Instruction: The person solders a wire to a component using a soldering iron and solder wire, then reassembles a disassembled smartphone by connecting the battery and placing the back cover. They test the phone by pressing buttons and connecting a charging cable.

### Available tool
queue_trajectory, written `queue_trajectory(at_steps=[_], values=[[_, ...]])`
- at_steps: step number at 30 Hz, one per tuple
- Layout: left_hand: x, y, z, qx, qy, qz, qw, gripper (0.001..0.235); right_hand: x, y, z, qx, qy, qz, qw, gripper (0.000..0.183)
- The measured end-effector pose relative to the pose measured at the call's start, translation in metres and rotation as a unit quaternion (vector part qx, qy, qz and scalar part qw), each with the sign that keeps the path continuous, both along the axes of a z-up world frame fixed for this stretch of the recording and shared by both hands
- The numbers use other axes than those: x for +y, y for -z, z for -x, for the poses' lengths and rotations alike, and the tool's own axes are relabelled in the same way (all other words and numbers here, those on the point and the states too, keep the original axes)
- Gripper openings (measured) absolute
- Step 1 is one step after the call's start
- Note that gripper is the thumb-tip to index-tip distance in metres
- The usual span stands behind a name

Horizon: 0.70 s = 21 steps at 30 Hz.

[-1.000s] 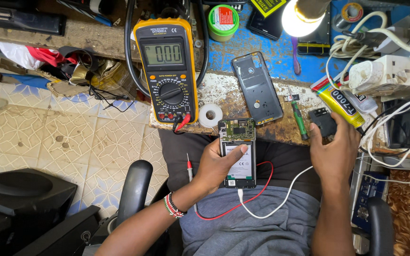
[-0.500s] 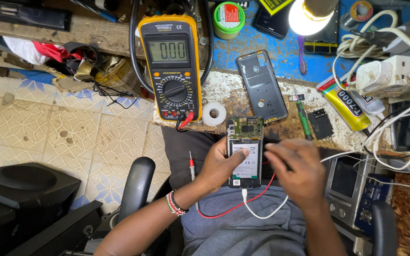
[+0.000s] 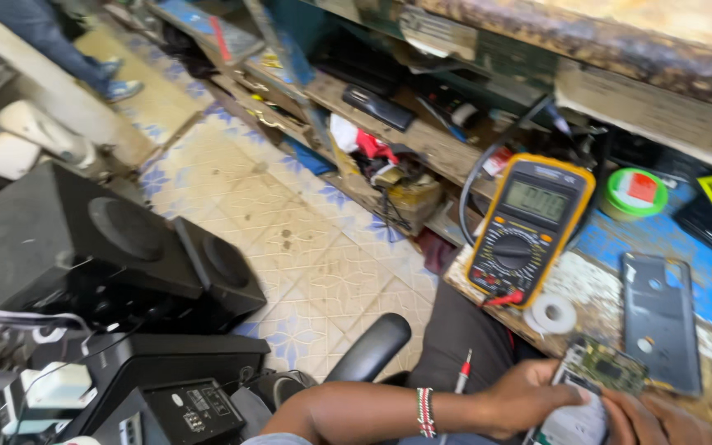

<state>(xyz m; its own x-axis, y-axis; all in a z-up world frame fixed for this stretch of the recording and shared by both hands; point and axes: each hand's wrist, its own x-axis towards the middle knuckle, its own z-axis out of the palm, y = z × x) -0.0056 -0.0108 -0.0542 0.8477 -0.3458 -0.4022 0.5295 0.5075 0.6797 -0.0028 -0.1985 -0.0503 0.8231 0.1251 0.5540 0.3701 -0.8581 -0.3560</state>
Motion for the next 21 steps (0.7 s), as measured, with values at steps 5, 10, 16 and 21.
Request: queue_trajectory(at_steps=[5,10,16,21], values=[[0.01,-0.007,-0.01,0.002,0.077,-0.085,0.993,0.028,-0.06,0.098,-0.046,0.368,0.022,0.376,0.85,0.03],[0.007,-0.024,-0.004,-0.001,0.023,-0.061,0.998,0.02,-0.038,0.065,-0.016,0.194,0.009,0.189,0.963,0.027],[0.01,-0.04,0.001,-0.027,-0.003,-0.055,0.998,0.021,0.029,-0.062,0.028,0.027,-0.036,0.017,0.999,0.016],[0.016,-0.056,-0.005,-0.065,0.038,-0.156,0.985,0.022,0.044,-0.098,0.034,0.108,0.048,-0.167,0.979,0.01]])
